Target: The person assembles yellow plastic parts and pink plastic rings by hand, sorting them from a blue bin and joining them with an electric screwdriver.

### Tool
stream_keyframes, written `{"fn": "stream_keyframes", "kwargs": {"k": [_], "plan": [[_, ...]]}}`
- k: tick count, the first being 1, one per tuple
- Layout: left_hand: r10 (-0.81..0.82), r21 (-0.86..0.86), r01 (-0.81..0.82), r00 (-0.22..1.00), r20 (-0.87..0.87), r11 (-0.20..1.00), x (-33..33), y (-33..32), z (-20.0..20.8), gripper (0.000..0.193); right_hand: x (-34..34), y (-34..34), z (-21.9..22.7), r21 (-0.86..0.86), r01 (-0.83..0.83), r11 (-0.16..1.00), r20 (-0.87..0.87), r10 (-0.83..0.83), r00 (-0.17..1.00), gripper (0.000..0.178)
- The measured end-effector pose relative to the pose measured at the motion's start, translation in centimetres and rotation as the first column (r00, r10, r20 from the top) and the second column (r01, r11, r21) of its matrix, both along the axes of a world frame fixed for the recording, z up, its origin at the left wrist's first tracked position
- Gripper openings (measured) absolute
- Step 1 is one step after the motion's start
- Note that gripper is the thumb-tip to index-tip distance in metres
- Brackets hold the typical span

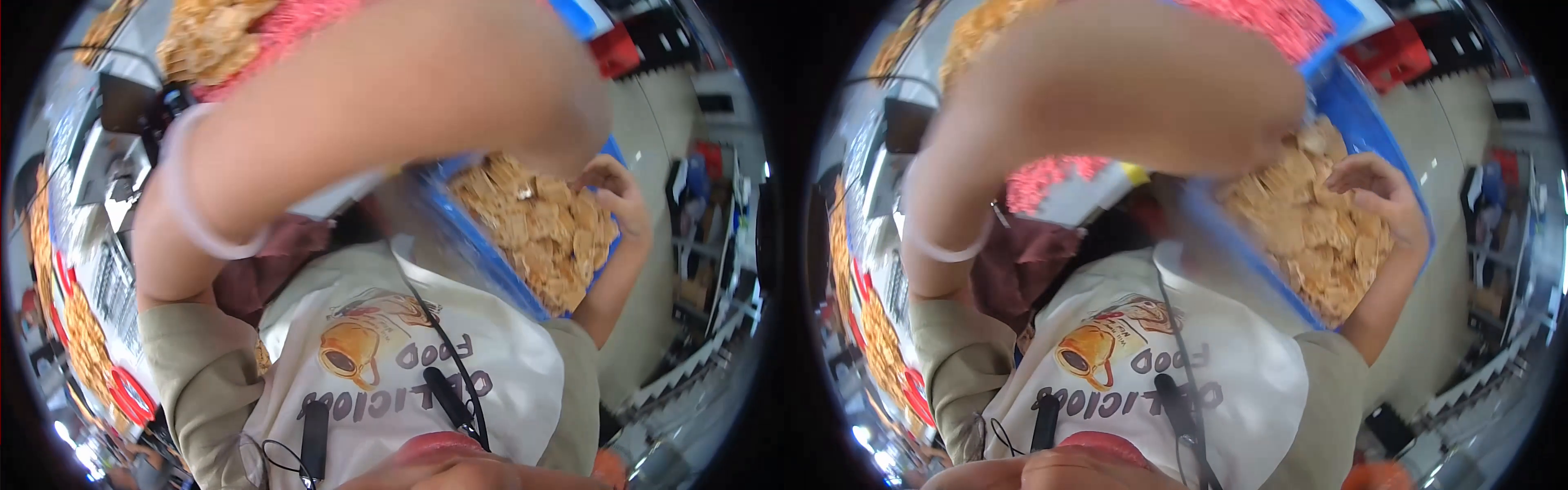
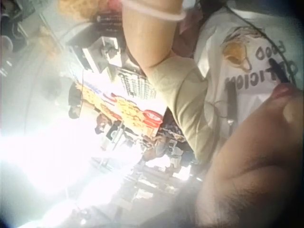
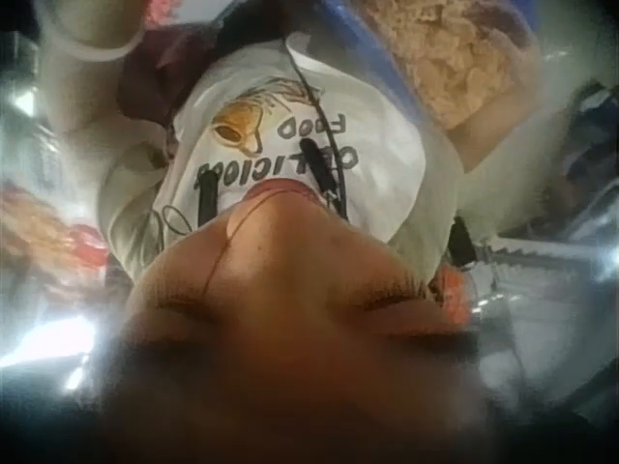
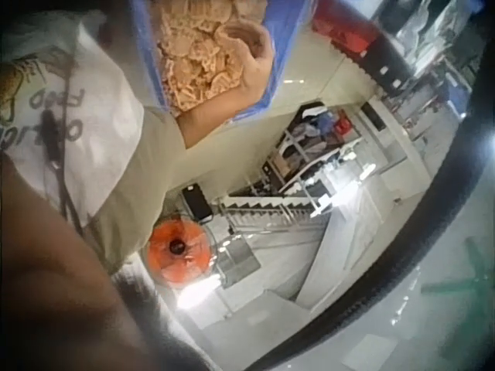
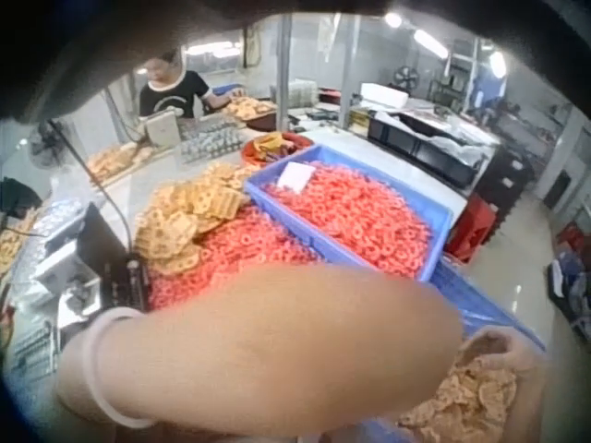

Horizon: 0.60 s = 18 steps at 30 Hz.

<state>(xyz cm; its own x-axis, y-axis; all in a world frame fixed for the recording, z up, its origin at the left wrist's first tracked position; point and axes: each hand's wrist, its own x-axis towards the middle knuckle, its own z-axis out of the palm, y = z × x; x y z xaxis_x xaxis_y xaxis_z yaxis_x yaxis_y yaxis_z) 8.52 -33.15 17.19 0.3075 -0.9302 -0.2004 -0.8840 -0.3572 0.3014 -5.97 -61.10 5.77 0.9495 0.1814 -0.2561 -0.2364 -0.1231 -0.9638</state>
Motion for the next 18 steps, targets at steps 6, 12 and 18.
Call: {"fn": "stream_keyframes", "kwargs": {"k": [6, 12, 18], "plan": [[-0.228, 0.291, 0.350, 0.897, -0.380, 0.890, -6.6, -14.9, -19.0, 0.055, -13.6, -14.5, -19.0, -0.714, 0.494, 0.496, 0.239, -0.490, 0.838, 0.057], [0.064, 0.043, -0.059, 0.992, -0.110, 0.997, -8.8, -22.1, -31.7, 0.100, -6.7, -13.6, -21.0, -0.859, 0.414, 0.302, 0.338, -0.273, 0.901, 0.066], [-0.041, 0.027, 0.046, 0.985, -0.165, 0.999, -8.7, -22.7, -38.6, 0.091, -2.3, -12.7, -25.4, -0.953, 0.158, 0.257, 0.117, -0.168, 0.979, 0.076]]}}
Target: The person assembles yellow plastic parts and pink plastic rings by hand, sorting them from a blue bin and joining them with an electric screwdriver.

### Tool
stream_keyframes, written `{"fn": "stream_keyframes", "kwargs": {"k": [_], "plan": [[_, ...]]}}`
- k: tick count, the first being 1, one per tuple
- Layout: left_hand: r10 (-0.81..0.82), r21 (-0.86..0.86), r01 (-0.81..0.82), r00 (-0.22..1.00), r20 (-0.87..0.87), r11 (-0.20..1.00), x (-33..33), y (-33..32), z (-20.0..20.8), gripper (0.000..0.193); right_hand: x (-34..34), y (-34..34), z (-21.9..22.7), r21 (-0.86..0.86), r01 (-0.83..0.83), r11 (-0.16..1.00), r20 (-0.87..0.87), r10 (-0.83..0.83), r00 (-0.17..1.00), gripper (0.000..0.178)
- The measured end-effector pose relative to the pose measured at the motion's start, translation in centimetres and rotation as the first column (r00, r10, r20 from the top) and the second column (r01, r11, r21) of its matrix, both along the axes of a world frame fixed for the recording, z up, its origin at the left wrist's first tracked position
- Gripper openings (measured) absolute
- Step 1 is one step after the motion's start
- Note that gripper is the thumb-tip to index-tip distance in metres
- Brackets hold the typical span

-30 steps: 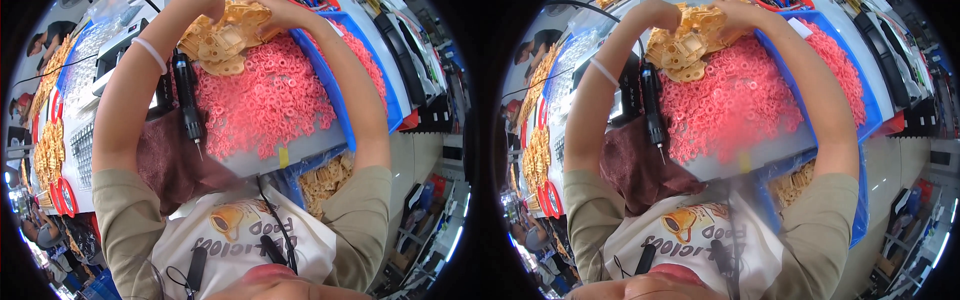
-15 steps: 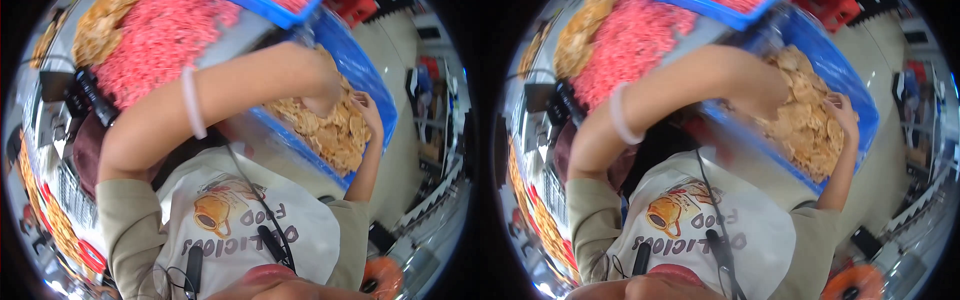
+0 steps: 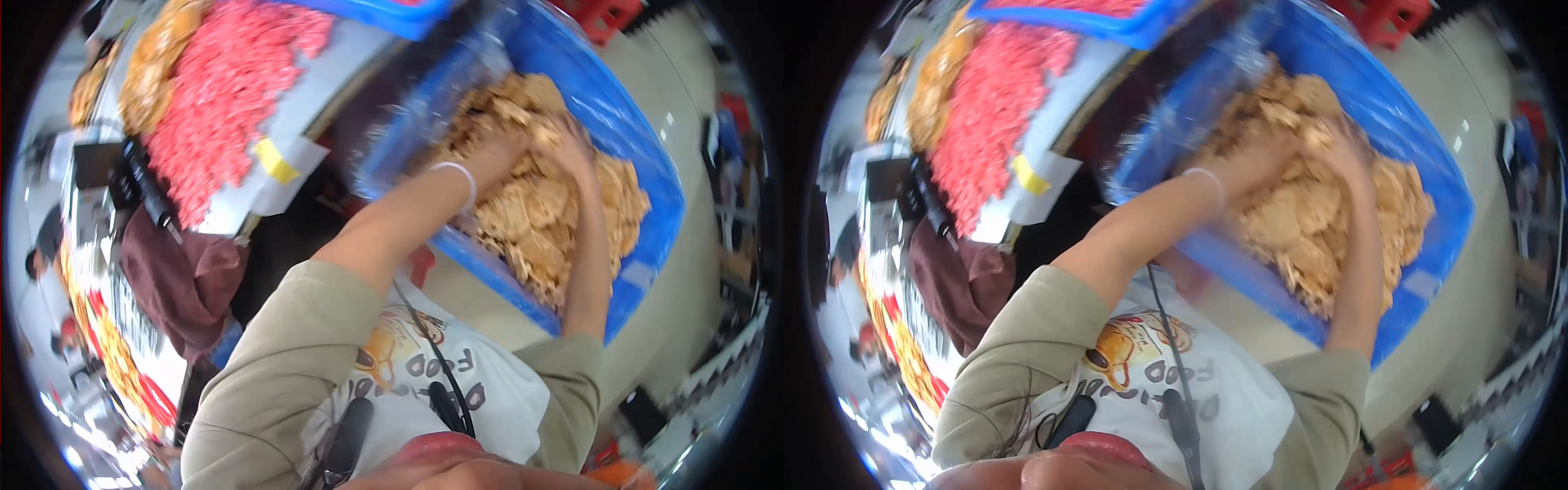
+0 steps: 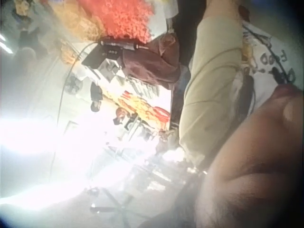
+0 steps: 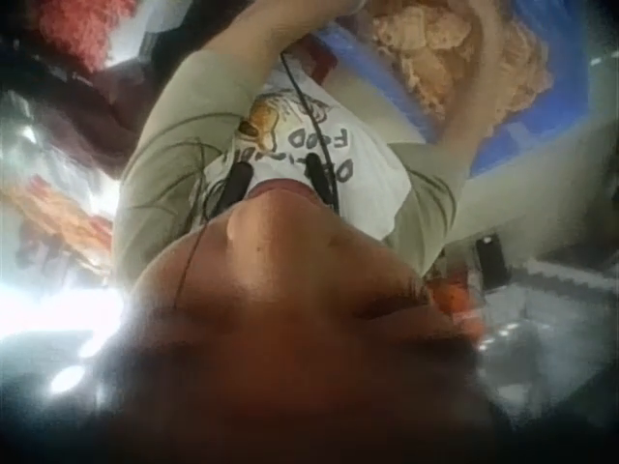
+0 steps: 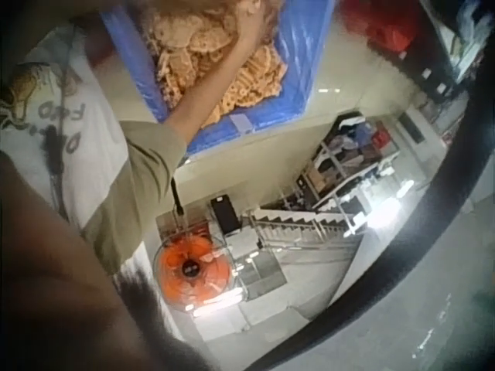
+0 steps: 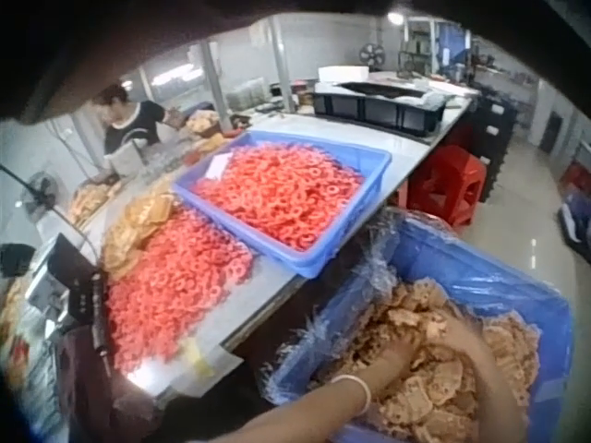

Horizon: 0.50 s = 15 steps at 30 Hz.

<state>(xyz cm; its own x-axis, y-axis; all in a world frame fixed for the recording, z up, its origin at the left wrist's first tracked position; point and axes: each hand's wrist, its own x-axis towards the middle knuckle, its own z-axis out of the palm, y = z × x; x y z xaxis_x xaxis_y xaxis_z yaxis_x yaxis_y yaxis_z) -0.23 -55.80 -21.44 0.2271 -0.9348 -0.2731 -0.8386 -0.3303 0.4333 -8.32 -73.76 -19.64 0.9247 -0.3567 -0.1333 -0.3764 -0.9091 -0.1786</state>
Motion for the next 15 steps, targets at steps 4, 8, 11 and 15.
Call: {"fn": "stream_keyframes", "kwargs": {"k": [4, 8, 11, 15], "plan": [[0.089, 0.087, -0.085, 0.995, -0.035, 0.993, 0.4, 0.5, 2.2, 0.089, -1.9, 1.0, 2.7, 0.242, -0.072, 0.968, -0.092, 0.097, 0.991, 0.091], [0.179, -0.060, -0.202, 0.946, -0.272, 0.977, 1.5, 3.7, 5.0, 0.062, -2.2, 5.2, 5.7, 0.350, -0.036, 0.936, -0.323, 0.156, 0.934, 0.092], [0.167, 0.052, -0.159, 0.918, -0.359, 0.986, 2.4, 5.3, 8.3, 0.072, -3.7, 5.5, 3.9, 0.437, 0.037, 0.899, -0.231, 0.072, 0.970, 0.092], [0.186, 0.319, -0.063, 0.909, -0.372, 0.946, 2.6, 5.5, 12.5, 0.082, -2.1, 6.6, 4.8, 0.427, 0.044, 0.903, -0.139, 0.018, 0.990, 0.091]]}}
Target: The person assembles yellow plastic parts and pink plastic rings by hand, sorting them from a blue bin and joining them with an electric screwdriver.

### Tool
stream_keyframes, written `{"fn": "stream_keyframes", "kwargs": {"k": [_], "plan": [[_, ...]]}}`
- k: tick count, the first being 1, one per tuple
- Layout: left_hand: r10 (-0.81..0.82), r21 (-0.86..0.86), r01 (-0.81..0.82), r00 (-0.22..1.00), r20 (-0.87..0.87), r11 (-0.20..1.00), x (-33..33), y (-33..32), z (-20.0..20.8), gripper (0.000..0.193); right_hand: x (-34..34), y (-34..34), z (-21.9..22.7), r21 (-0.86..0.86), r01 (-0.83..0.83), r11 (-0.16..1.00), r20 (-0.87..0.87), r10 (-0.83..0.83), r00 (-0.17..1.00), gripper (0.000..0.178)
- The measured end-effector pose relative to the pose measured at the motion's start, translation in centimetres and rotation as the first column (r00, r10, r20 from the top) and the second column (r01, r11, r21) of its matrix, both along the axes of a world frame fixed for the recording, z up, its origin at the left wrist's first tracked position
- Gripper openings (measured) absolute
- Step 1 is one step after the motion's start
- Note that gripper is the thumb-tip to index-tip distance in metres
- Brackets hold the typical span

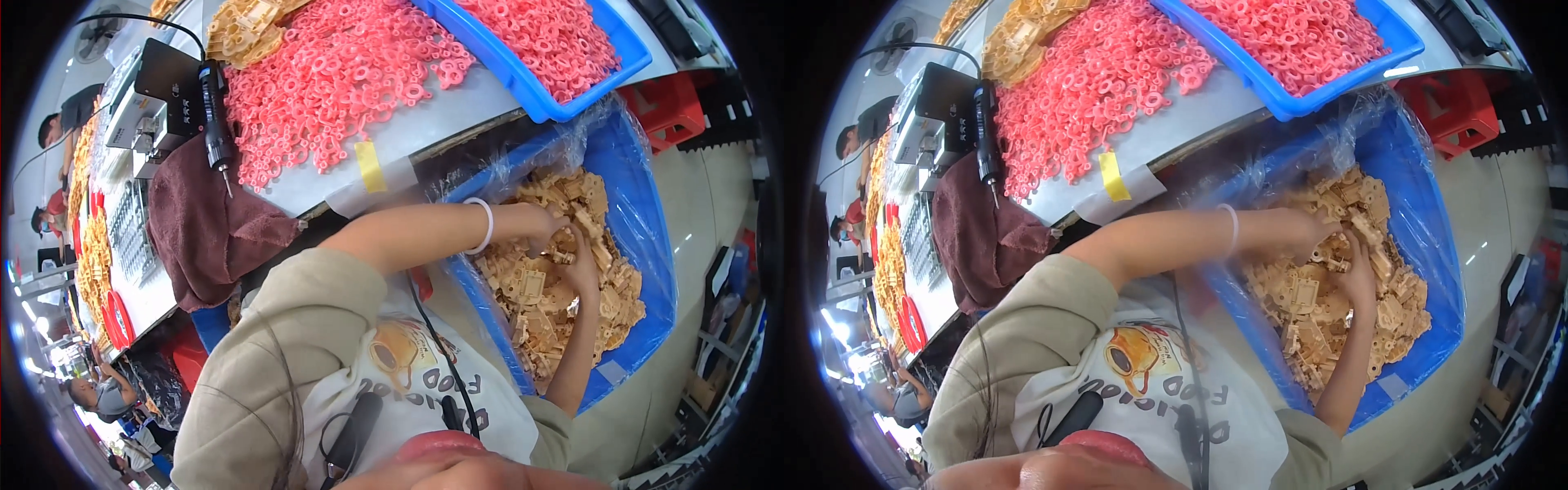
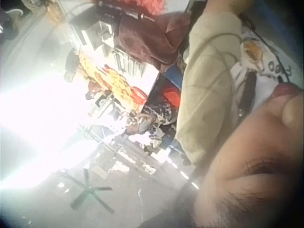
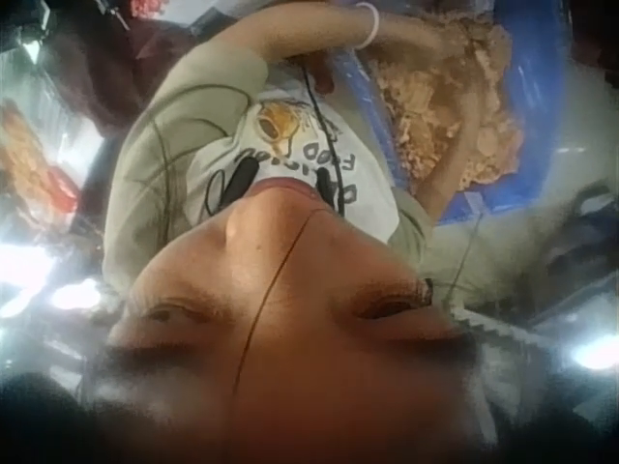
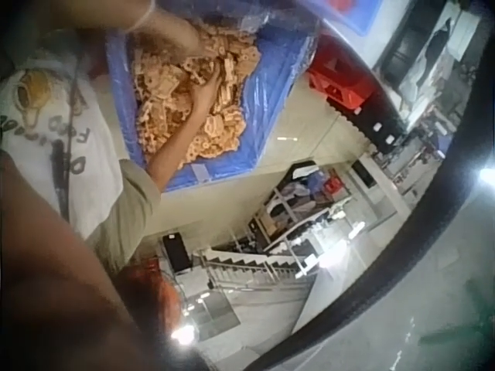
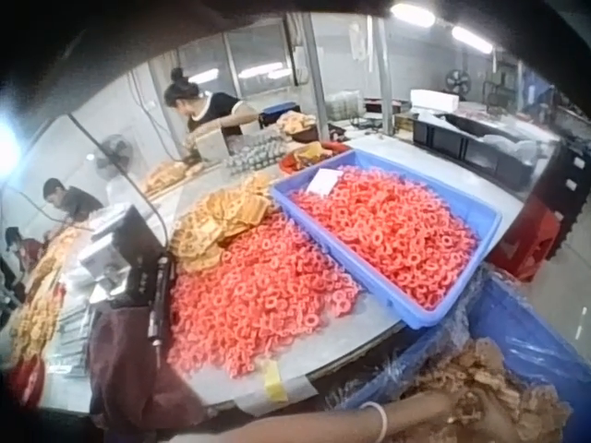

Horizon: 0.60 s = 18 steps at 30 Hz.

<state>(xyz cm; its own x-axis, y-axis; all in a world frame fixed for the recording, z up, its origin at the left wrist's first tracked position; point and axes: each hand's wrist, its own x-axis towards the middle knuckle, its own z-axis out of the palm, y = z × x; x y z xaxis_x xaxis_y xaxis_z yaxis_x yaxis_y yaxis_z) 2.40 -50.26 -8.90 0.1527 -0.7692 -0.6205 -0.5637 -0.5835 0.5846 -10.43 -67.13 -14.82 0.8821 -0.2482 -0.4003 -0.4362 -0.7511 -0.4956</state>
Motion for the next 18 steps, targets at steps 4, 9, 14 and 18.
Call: {"fn": "stream_keyframes", "kwargs": {"k": [4, 9, 14, 18], "plan": [[0.008, -0.017, -0.004, 0.977, 0.212, 1.000, -1.2, -0.8, -5.3, 0.097, 0.5, 0.7, 1.1, 0.053, -0.020, 0.998, -0.035, 0.021, 0.999, 0.089], [-0.008, -0.073, 0.015, 0.996, 0.094, 0.997, -0.7, -1.0, -5.5, 0.081, -3.7, 0.8, 1.8, -0.048, -0.023, 0.999, 0.013, 0.024, 1.000, 0.075], [0.083, -0.147, -0.065, 0.989, 0.121, 0.987, -1.0, -0.9, -7.4, 0.070, -5.0, -0.2, 4.1, 0.394, 0.276, 0.877, -0.018, -0.292, 0.956, 0.070], [0.110, -0.268, -0.192, 0.950, -0.293, 0.944, -0.5, -1.1, -4.8, 0.067, -7.0, -0.1, 3.9, 0.484, 0.252, 0.838, 0.139, -0.357, 0.924, 0.068]]}}
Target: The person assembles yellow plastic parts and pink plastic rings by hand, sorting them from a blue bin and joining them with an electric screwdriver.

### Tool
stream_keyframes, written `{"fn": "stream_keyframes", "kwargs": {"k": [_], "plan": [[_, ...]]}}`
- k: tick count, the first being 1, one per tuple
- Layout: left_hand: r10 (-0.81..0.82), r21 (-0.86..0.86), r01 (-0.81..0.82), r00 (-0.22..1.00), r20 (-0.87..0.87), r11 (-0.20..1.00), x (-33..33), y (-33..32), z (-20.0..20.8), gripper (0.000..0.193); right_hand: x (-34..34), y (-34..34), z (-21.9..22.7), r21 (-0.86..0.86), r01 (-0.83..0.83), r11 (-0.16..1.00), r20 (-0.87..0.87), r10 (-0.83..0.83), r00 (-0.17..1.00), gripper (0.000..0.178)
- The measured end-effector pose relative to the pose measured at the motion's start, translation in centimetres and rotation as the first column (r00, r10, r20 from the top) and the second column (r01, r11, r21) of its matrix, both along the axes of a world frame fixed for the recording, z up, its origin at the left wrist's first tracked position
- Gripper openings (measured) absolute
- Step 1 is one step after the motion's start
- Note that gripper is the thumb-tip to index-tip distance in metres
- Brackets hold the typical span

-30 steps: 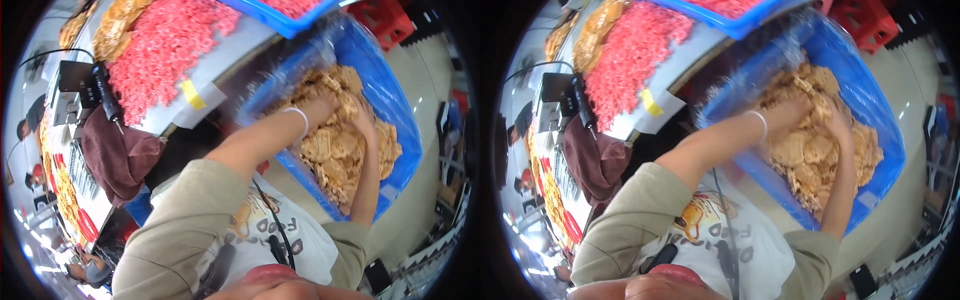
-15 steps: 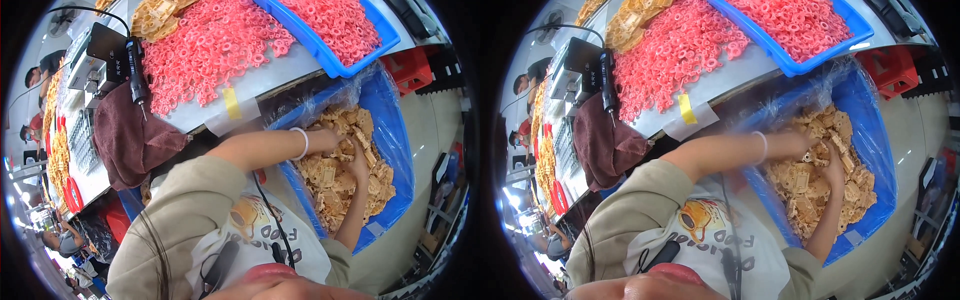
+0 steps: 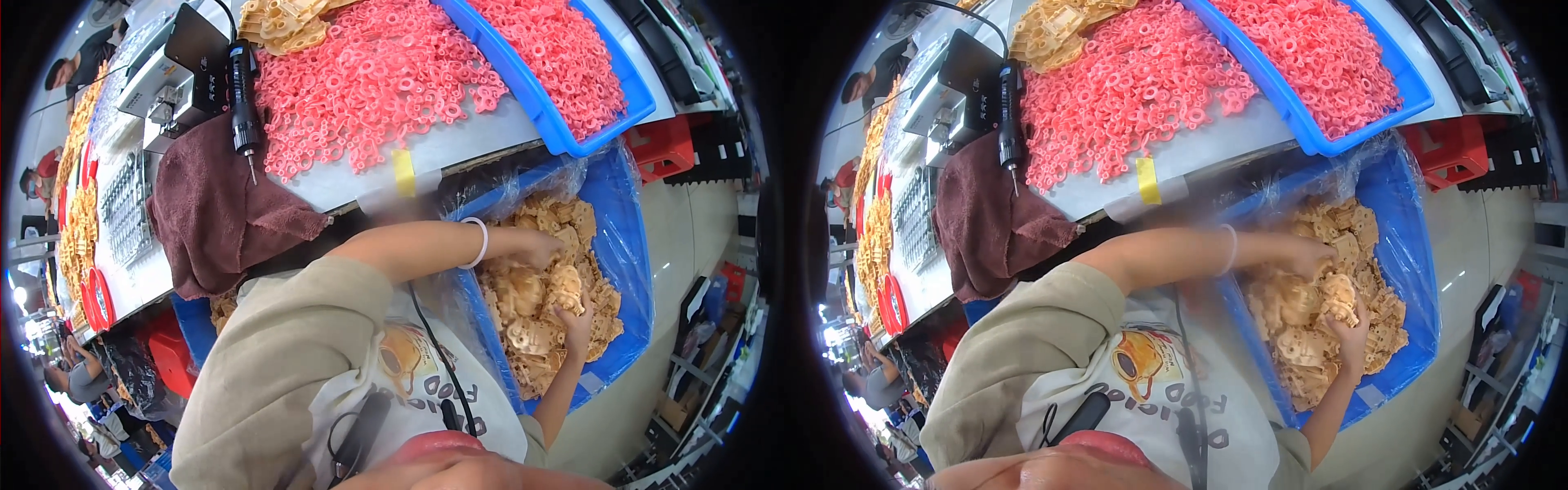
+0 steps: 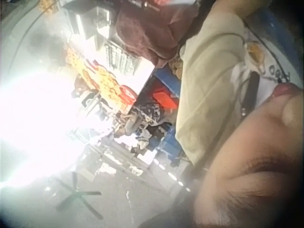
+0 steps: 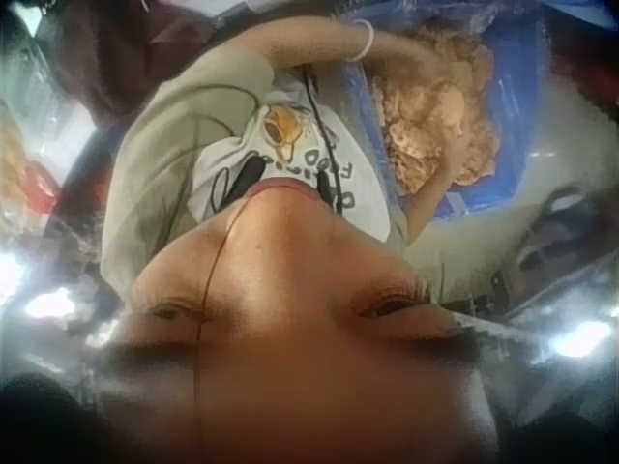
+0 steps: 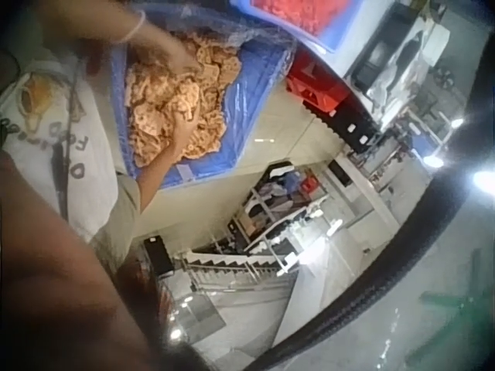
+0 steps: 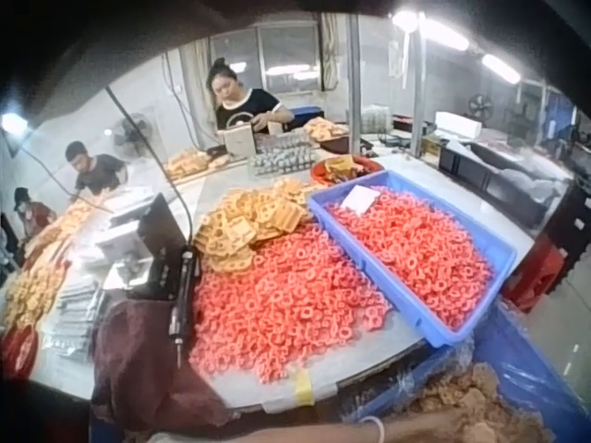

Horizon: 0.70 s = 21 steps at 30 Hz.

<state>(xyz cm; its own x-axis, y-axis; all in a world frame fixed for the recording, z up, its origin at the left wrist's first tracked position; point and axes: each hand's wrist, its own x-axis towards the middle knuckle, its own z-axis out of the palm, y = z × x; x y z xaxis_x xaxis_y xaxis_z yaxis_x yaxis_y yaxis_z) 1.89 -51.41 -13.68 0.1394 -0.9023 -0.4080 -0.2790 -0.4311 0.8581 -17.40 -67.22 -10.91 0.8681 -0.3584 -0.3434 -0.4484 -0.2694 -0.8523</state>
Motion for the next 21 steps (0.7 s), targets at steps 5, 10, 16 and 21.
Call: {"fn": "stream_keyframes", "kwargs": {"k": [5, 10, 16, 21], "plan": [[0.150, -0.038, -0.228, 0.747, -0.648, 0.973, 0.1, 0.3, 5.5, 0.063, -1.8, -0.2, 0.1, 0.415, 0.398, 0.818, 0.112, -0.480, 0.870, 0.056], [-0.132, -0.321, -0.423, 0.418, -0.899, 0.848, 2.4, 4.3, 14.8, 0.053, 0.2, 0.3, 8.3, 0.718, 0.221, 0.660, 0.346, -0.614, 0.709, 0.050], [-0.290, -0.563, -0.647, 0.487, -0.824, 0.514, 7.3, 11.1, 22.6, 0.042, 12.0, 3.2, 16.6, 0.725, -0.179, 0.665, 0.564, -0.423, 0.709, 0.060], [-0.041, -0.498, -0.773, 0.526, -0.849, 0.392, 11.2, 15.9, 25.4, 0.038, 20.8, 9.9, 19.5, 0.630, -0.251, 0.735, 0.652, -0.325, 0.685, 0.060]]}}
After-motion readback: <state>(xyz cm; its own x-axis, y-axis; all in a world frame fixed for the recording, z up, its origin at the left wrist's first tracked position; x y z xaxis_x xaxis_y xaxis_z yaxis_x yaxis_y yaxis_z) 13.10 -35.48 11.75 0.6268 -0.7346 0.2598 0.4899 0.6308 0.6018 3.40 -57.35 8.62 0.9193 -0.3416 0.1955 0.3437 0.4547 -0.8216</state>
